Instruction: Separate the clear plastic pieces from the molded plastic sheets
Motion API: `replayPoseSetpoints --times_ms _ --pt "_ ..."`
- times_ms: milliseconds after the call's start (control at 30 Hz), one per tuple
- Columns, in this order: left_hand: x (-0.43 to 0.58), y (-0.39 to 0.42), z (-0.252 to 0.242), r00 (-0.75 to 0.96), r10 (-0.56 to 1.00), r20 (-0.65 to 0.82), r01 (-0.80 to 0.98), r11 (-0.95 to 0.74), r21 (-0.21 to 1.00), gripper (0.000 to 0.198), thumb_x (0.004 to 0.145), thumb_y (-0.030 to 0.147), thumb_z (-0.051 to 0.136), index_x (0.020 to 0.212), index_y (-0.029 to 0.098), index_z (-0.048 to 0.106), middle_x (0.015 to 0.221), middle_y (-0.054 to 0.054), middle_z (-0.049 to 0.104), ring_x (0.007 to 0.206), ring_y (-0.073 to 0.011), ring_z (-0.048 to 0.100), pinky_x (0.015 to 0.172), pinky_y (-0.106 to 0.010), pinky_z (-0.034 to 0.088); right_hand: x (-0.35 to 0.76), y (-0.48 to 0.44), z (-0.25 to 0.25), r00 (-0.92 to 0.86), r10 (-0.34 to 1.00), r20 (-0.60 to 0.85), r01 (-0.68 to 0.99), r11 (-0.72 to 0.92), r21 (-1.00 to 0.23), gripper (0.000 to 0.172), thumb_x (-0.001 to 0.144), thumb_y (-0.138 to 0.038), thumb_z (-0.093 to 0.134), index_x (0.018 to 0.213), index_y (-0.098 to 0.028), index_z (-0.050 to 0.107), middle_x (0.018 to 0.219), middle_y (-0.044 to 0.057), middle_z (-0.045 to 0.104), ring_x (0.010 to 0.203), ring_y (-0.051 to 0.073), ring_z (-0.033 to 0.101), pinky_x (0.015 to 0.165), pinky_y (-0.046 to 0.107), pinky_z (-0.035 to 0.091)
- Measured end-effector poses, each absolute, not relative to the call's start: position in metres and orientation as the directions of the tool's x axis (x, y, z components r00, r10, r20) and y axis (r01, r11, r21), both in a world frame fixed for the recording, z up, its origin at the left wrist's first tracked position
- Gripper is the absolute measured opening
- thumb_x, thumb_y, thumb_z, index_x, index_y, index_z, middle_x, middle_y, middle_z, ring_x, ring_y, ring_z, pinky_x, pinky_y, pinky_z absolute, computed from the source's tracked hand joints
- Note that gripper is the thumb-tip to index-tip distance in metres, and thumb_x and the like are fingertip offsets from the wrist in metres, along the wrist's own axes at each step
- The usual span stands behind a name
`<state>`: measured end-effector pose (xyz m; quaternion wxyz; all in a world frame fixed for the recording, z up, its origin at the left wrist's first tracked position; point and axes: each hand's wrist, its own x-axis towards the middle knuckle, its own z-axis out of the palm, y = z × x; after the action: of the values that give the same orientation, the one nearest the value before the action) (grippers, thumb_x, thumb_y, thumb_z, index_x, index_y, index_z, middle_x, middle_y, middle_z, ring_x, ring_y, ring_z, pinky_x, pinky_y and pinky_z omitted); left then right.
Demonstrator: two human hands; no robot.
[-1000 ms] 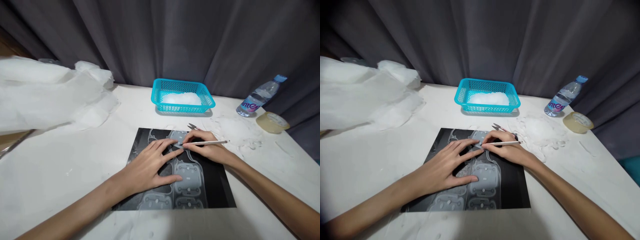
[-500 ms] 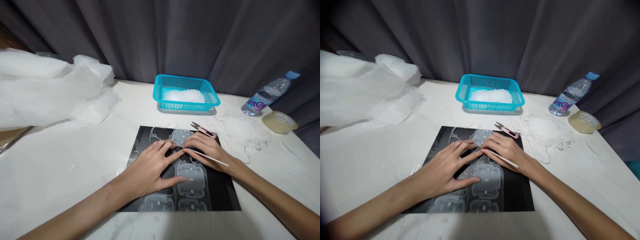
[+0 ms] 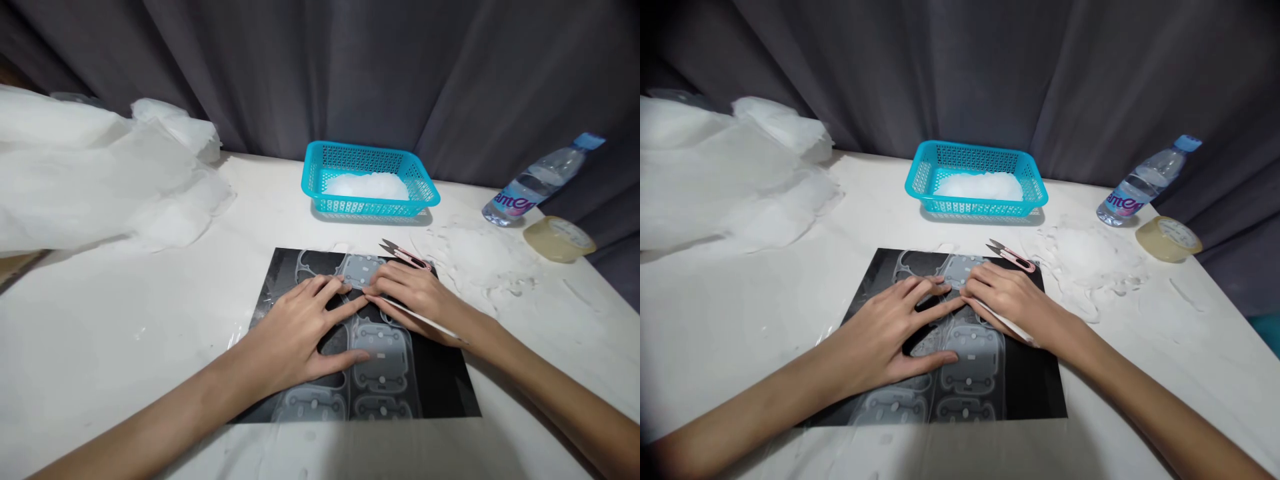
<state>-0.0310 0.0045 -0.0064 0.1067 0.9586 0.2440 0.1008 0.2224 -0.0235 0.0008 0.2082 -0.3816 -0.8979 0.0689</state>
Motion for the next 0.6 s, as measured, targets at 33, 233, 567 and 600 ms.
replayPoseSetpoints --times_ms 33,233,567,600 --pt "-0.031 0.004 -0.006 0.863 0.49 0.128 0.45 -0.858 0.248 0.072 0.096 0.07 0.052 0.154 0.028 0.051 0.139 -0.015 0.06 0.13 -0.0396 0.055 0.106 -0.059 0.05 0.224 -0.024 0.003 -0.635 0.711 0.302 0.665 0.702 -0.256 0.018 0.107 -0.021 0.045 0.101 -0.019 0.062 0.096 0.009 0.068 0.091 0.022 0.067 0.078 0.033 0.053" --pt "-0.032 0.004 -0.004 0.864 0.488 0.122 0.452 -0.86 0.235 0.073 0.096 0.072 0.05 0.158 0.033 0.045 0.142 -0.013 0.058 0.13 -0.0384 0.055 0.106 -0.059 0.05 0.227 -0.027 0.01 -0.659 0.7 0.277 0.677 0.711 -0.189 0.018 0.106 -0.02 0.045 0.098 -0.019 0.061 0.093 0.008 0.066 0.086 0.022 0.065 0.073 0.033 0.051" --pt "-0.034 0.005 -0.007 0.861 0.468 0.201 0.413 -0.872 0.262 0.065 0.096 0.068 0.056 0.147 0.028 0.059 0.136 -0.014 0.059 0.125 -0.0369 0.056 0.106 -0.057 0.05 0.216 -0.024 -0.012 -0.584 0.689 0.43 0.699 0.696 -0.165 0.018 0.108 -0.024 0.048 0.111 -0.018 0.064 0.102 0.01 0.071 0.094 0.021 0.068 0.082 0.034 0.056" --pt "-0.034 0.005 -0.007 0.86 0.467 0.204 0.411 -0.872 0.266 0.064 0.096 0.067 0.056 0.148 0.029 0.058 0.136 -0.014 0.059 0.124 -0.0365 0.057 0.106 -0.057 0.049 0.216 -0.023 -0.012 -0.574 0.7 0.425 0.71 0.684 -0.167 0.019 0.108 -0.026 0.048 0.115 -0.018 0.063 0.105 0.01 0.07 0.097 0.022 0.068 0.084 0.035 0.056"
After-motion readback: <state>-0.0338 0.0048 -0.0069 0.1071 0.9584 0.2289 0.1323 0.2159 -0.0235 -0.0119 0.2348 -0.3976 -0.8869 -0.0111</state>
